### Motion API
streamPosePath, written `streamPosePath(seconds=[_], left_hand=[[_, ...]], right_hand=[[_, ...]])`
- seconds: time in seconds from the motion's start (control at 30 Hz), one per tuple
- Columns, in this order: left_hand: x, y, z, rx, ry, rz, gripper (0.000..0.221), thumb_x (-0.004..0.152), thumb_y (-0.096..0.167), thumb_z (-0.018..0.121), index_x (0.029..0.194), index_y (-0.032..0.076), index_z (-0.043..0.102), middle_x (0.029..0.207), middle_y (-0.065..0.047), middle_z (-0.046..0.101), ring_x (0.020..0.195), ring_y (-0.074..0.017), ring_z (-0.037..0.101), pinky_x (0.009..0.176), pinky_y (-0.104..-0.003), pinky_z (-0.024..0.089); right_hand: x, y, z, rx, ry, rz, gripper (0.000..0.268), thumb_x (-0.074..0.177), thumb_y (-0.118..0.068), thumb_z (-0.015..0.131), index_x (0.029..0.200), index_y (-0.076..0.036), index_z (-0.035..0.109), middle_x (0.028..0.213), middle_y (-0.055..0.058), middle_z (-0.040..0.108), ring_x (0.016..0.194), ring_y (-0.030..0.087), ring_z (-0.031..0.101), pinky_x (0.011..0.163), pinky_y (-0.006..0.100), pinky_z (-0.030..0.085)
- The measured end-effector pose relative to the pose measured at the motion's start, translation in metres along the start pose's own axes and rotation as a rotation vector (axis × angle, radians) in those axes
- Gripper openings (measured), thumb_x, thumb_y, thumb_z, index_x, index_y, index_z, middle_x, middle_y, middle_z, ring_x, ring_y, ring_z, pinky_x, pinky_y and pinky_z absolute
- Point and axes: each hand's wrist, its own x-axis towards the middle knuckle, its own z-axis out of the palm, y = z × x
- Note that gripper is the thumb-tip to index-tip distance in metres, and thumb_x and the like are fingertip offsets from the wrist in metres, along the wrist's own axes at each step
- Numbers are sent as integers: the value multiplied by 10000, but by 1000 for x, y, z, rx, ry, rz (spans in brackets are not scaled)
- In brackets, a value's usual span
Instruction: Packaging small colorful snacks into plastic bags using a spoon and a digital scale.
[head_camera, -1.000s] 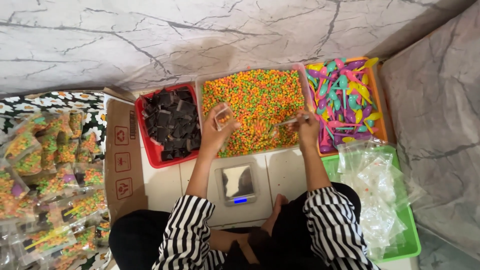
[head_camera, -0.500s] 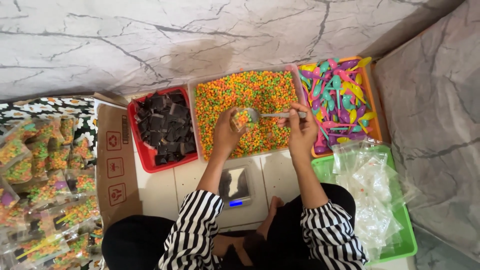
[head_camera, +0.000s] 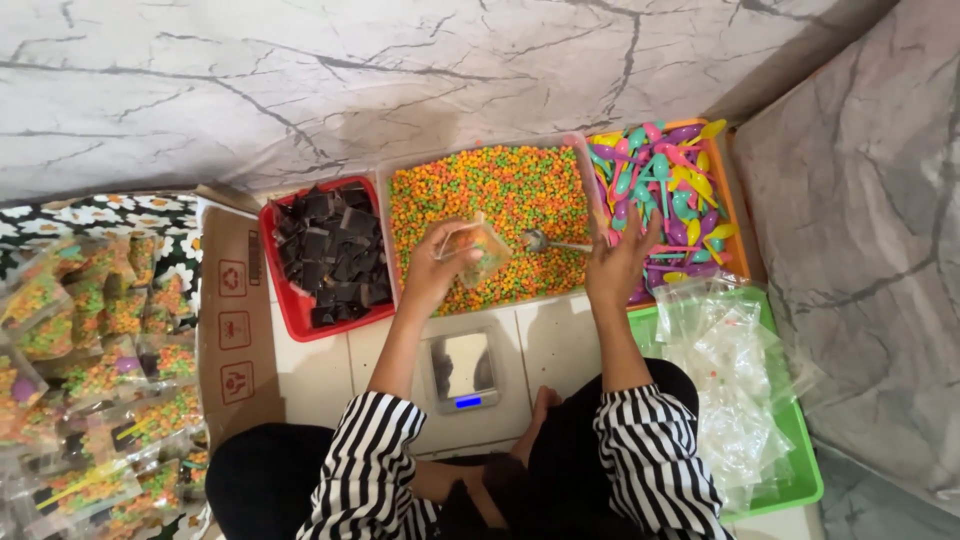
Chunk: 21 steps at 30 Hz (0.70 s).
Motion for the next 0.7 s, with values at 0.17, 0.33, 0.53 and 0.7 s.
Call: streamPosePath(seconds=[0.17, 0.33, 0.53, 0.7], left_hand=[[-36, 12, -9, -46, 28, -3, 585, 787, 166, 914, 1316, 85, 679, 1245, -112, 677, 1187, -190, 606, 1037, -372, 502], [-79, 45, 9, -23, -26, 78, 473, 1040, 183, 627, 1476, 32, 524, 1468, -233, 554, 1350, -319, 509, 1156, -484, 379], [-117, 60, 1, 109, -53, 64, 493, 1110, 353, 443, 1550, 134, 478, 1314, -191, 671, 1311, -278, 546, 1152, -488, 376], [-146, 73, 4, 171, -49, 56, 399, 1072, 288, 522, 1445, 192, 625, 1331, -71, 703, 1251, -225, 625, 1094, -403, 451]], right_hand=[[-31, -126, -48, 575, -388, -319, 699, 1059, 27, 529, 1616, -324, 298, 1598, 114, 392, 933, 168, 675, 676, 213, 499], [-91, -125, -35, 612, -556, -367, 621, 1021, -59, 604, 1598, -96, 377, 1364, 222, 599, 949, 367, 731, 734, 417, 636], [-97, -121, -49, 716, -560, -315, 440, 915, 9, 729, 1341, -81, 669, 1254, 157, 672, 858, 289, 741, 696, 341, 648], [-125, -121, -66, 758, -555, -334, 201, 849, 14, 808, 1042, -28, 772, 1084, 135, 722, 688, 241, 738, 627, 337, 639]])
